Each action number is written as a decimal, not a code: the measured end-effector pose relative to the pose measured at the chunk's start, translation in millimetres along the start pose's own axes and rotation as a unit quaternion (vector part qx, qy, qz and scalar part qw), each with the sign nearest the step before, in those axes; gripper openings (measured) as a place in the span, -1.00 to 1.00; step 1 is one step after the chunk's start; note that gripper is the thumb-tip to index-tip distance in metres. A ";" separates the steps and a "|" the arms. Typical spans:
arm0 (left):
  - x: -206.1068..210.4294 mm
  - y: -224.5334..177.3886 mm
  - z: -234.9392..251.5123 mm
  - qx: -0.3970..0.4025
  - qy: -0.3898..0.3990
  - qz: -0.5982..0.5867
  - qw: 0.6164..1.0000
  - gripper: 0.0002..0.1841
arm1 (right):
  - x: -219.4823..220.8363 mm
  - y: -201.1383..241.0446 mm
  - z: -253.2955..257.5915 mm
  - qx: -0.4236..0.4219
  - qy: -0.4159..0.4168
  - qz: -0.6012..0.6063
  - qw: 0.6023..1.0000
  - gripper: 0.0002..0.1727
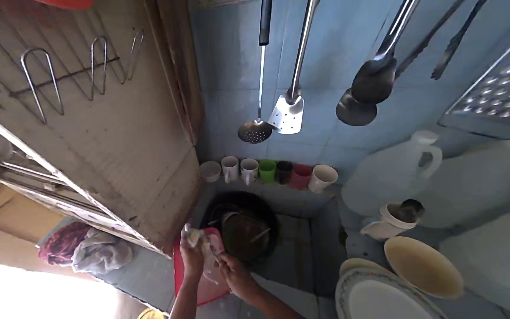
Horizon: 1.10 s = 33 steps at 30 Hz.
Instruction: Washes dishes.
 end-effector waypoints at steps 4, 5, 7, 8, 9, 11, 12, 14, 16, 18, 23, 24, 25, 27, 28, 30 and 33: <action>-7.6 10.5 -3.1 -0.030 -0.091 -0.011 0.995 -0.73 | -1.7 3.2 -3.1 -0.012 -0.006 -0.091 0.996 -0.63; -0.1 16.3 -7.4 -0.070 -0.093 -0.094 0.989 -0.75 | -0.5 2.6 -2.8 -0.009 -0.008 -0.103 0.995 -0.63; 22.7 22.0 -20.8 -0.172 -0.047 -0.267 0.947 -0.66 | 1.8 -1.0 -0.8 -0.002 -0.020 -0.101 0.995 -0.63; 31.7 21.1 -28.5 -0.210 -0.022 -0.305 0.929 -0.69 | 1.4 -2.4 -0.1 0.001 -0.025 -0.088 0.996 -0.61; 35.1 20.6 -31.7 -0.220 -0.008 -0.310 0.925 -0.74 | 0.2 -4.0 0.6 -0.001 -0.030 -0.072 0.997 -0.61; 22.1 20.3 -23.4 -0.165 -0.027 -0.216 0.962 -0.80 | -2.4 -6.0 -0.9 0.001 -0.014 -0.061 0.998 -0.62; 9.1 21.7 -14.2 -0.116 -0.047 -0.138 0.982 -0.75 | -3.1 -5.6 -3.1 0.006 0.000 -0.066 0.998 -0.65; -12.1 20.3 2.4 -0.060 -0.092 -0.002 0.994 -0.68 | -2.8 -3.7 -6.2 0.020 0.022 -0.075 0.997 -0.65; -14.0 19.1 3.3 -0.057 -0.124 -0.001 0.991 -0.70 | -0.3 -2.9 -5.3 0.024 0.025 -0.081 0.996 -0.64; 3.0 21.4 -10.8 -0.106 -0.117 -0.110 0.981 -0.69 | 1.4 -3.4 -0.8 0.017 0.012 -0.075 0.997 -0.66; 21.4 25.0 -23.1 -0.171 -0.042 -0.219 0.960 -0.80 | -7.0 -6.1 -1.0 0.002 0.000 -0.057 0.998 -0.65; 11.9 23.8 -13.5 -0.138 -0.050 -0.173 0.974 -0.78 | -8.1 -6.2 -3.3 0.009 0.013 -0.060 0.998 -0.66; 4.1 21.7 -5.0 -0.108 -0.063 -0.129 0.984 -0.75 | -8.4 -5.7 -4.3 0.015 0.021 -0.057 0.998 -0.65; 0.9 14.8 -1.0 -0.096 -0.093 -0.103 0.986 -0.74 | -5.9 -3.9 -3.1 0.019 0.021 -0.055 0.998 -0.64; 6.7 11.1 -5.7 -0.113 -0.097 -0.133 0.980 -0.74 | -5.2 -2.3 -1.8 0.018 0.013 -0.059 0.998 -0.64; 28.0 9.6 -20.4 -0.171 -0.058 -0.232 0.956 -0.72 | -6.1 -0.5 0.4 0.015 -0.012 -0.054 0.998 -0.62; 38.3 14.0 -27.2 -0.215 -0.003 -0.292 0.932 -0.77 | -10.9 -3.0 0.1 0.020 -0.016 -0.035 0.999 -0.61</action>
Point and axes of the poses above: each hand's wrist, its own z-axis towards the middle knuckle, its own x-axis out of the palm, y = z × x, the point moved 6 cm from there along z, towards the middle knuckle, and after that the axes turned 1 degree about y, right-handed, at the moved point
